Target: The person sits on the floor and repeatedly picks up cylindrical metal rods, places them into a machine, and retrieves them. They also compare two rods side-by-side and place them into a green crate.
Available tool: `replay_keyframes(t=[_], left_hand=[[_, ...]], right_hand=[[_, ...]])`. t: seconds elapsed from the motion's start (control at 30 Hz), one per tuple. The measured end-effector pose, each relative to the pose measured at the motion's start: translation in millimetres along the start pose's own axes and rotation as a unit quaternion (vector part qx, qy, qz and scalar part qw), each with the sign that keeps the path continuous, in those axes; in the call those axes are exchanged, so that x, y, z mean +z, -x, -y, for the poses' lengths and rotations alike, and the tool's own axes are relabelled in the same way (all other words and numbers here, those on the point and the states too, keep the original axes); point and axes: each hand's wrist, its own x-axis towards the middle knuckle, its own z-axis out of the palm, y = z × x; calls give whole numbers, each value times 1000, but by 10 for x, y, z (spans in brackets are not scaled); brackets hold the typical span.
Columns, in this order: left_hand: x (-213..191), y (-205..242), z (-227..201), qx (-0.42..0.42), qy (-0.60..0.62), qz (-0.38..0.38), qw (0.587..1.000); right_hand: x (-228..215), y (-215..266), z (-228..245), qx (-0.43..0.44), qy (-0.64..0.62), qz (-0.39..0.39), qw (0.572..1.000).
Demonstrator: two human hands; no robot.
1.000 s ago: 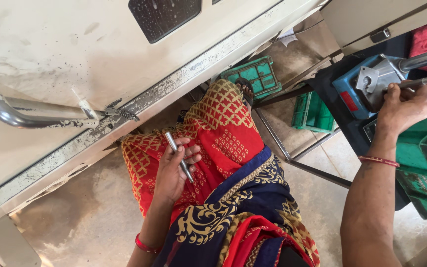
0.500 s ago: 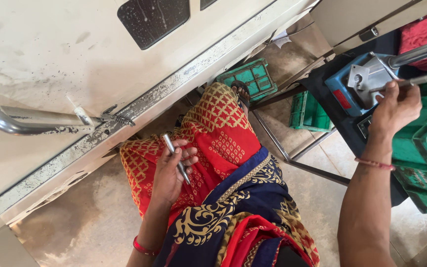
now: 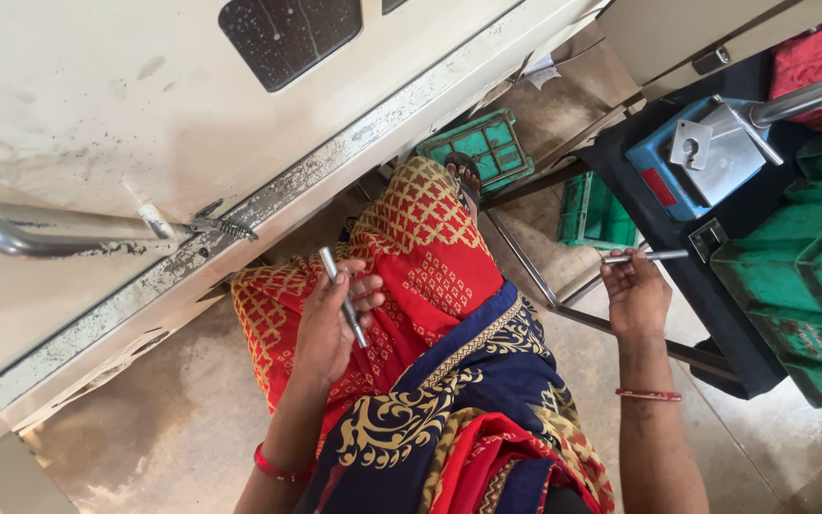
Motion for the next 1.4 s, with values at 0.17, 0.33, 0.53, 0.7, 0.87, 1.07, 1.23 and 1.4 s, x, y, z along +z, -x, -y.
replay_keyframes(t=[0.17,0.33,0.53,0.7,0.87,1.07,1.23,1.4], left_hand=[[282,-1,-36,9,1,36,999],[534,53,23,35,12,121,992],[634,71,158,152,-62,135,977],[749,107,157,60,-120,151,979],[618,161,14,16,-100,220,970],[452,155,-70,-7,-142,94,985],[425,202,-66,-3,-153,85,985],[420,174,-59,-27,-162,89,982]], right_hand=[[753,514,-3,15,265,175,948],[1693,1373,-140,-40,483,391,782],[2130,1811,-301,-96,480,417,766],[1802,1444,-457,24,328,383,863],[1267,397,67,-263,348,141,888],[929,-517,840,-444,641,-131,612],[890,-663,868,-457,695,-121,542],[997,-301,840,-557,672,-70,484]])
